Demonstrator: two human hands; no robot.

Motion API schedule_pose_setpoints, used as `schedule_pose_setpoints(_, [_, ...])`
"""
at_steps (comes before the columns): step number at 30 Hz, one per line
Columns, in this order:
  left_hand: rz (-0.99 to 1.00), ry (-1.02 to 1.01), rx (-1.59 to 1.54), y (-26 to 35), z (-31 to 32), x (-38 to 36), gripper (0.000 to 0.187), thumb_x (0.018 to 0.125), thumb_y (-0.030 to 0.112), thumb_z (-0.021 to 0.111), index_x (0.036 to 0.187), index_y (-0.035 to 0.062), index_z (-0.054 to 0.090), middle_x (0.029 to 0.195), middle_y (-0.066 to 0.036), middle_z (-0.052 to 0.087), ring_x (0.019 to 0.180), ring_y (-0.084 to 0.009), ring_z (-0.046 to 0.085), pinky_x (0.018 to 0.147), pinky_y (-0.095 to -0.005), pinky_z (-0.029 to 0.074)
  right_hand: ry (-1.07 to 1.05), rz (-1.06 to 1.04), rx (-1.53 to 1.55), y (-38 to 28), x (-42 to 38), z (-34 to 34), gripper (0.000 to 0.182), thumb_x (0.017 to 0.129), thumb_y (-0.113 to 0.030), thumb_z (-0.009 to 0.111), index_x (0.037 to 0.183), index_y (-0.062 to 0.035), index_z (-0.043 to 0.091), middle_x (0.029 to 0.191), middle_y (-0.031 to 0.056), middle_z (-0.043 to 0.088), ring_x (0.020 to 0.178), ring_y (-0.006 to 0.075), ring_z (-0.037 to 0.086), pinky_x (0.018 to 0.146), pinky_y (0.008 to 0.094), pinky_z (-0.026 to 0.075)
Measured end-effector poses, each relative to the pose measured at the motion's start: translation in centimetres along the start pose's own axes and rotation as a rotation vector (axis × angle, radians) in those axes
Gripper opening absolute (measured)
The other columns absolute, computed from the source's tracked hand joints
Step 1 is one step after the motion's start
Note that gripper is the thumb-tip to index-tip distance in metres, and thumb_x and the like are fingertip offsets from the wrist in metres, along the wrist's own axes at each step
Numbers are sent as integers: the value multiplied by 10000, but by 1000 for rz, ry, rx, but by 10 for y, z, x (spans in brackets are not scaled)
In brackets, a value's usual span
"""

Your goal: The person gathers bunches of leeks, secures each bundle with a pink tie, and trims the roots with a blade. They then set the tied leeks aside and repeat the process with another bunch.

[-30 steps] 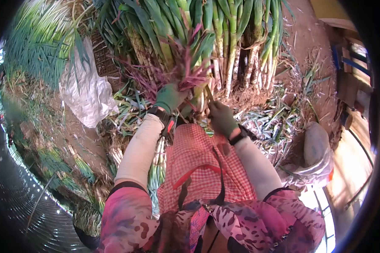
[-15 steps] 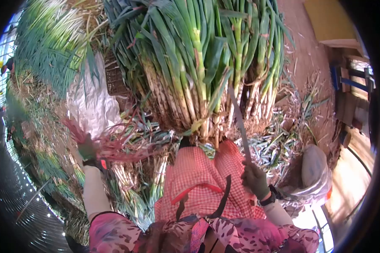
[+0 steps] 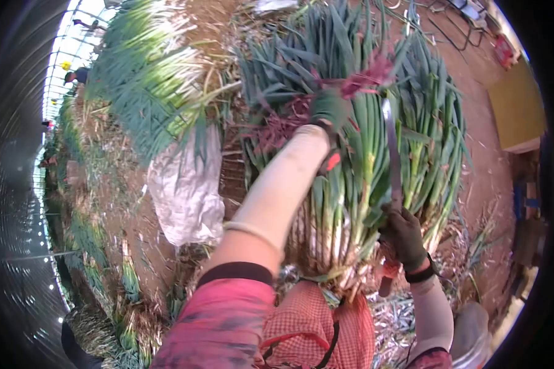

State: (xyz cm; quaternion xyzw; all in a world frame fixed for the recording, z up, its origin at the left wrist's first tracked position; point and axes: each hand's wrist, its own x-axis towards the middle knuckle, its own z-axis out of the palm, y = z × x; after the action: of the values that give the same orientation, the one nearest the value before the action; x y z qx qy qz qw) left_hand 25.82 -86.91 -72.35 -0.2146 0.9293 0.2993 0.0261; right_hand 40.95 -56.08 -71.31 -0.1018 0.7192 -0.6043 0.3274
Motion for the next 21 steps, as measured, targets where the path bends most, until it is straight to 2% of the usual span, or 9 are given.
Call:
schedule_pose_setpoints(1, [0, -68, 101, 6, 5, 13, 479, 775, 271, 591, 1197, 53, 528, 1097, -215, 612, 998, -395, 602, 851, -461, 483, 10, -51, -63, -8, 2, 2, 253, 912, -126, 513, 1127, -16, 589, 794, 26, 574, 635, 92, 552, 563, 220, 472])
schedule_pose_setpoints(3, [119, 71, 108, 5, 22, 25, 446, 782, 259, 577, 1176, 53, 535, 1081, -227, 617, 1000, -399, 603, 863, -470, 475, 46, 68, 66, -30, 1, 0, 267, 940, -183, 499, 1136, -21, 582, 747, 23, 579, 616, 85, 550, 543, 209, 462])
schedule_pose_setpoints(5, [148, 87, 154, 1, 23, 25, 438, 787, 261, 572, 1173, 58, 533, 1076, -234, 619, 1001, -401, 605, 869, -474, 471, 62, 410, 454, -56, -8, 2, 244, 926, -157, 518, 1109, -14, 591, 814, 38, 603, 693, 77, 564, 593, 206, 460])
schedule_pose_setpoints(7, [100, 0, 241, 7, 12, 23, 456, 789, 279, 576, 1189, 67, 523, 1080, -236, 618, 1001, -400, 606, 868, -475, 473, 58, 458, 413, -60, -10, 5, 268, 914, -191, 527, 1092, 5, 570, 736, 20, 585, 618, 86, 557, 538, 208, 454])
schedule_pose_setpoints(12, [106, -215, -74, -11, 2, 35, 334, 758, 270, 597, 965, 14, 653, 992, -257, 637, 988, -381, 609, 857, -426, 478, 70, 412, 517, -53, 39, 8, 283, 874, -235, 564, 1041, -7, 590, 709, 46, 587, 548, 117, 552, 490, 247, 455])
schedule_pose_setpoints(15, [138, -187, -290, -18, 6, 18, 343, 747, 284, 613, 988, 43, 655, 972, -251, 642, 962, -401, 609, 842, -433, 483, 17, 229, 323, -59, 117, 12, 264, 855, -252, 578, 957, -15, 633, 690, 55, 602, 595, 141, 578, 542, 265, 472])
schedule_pose_setpoints(16, [142, -120, -289, -17, 4, 9, 352, 766, 307, 595, 1011, 61, 653, 869, -206, 659, 868, -362, 640, 765, -388, 481, 13, 156, 301, -53, 143, 17, 262, 858, -260, 572, 927, -19, 646, 686, 79, 617, 608, 167, 595, 564, 280, 481])
schedule_pose_setpoints(18, [132, -53, -247, -31, 19, 15, 351, 782, 318, 594, 1009, 56, 652, 876, -218, 656, 880, -375, 634, 765, -401, 481, 84, -331, -107, 16, 197, 31, 267, 870, -273, 557, 916, -28, 654, 709, 118, 630, 634, 215, 610, 580, 307, 483])
schedule_pose_setpoints(21, [88, 45, -172, -29, 25, 9, 342, 808, 328, 583, 1005, 57, 652, 889, -238, 647, 896, -399, 620, 770, -423, 484, 382, -647, -721, 36, 170, 47, 237, 897, -235, 533, 948, -39, 655, 742, 177, 633, 698, 286, 627, 584, 349, 478])
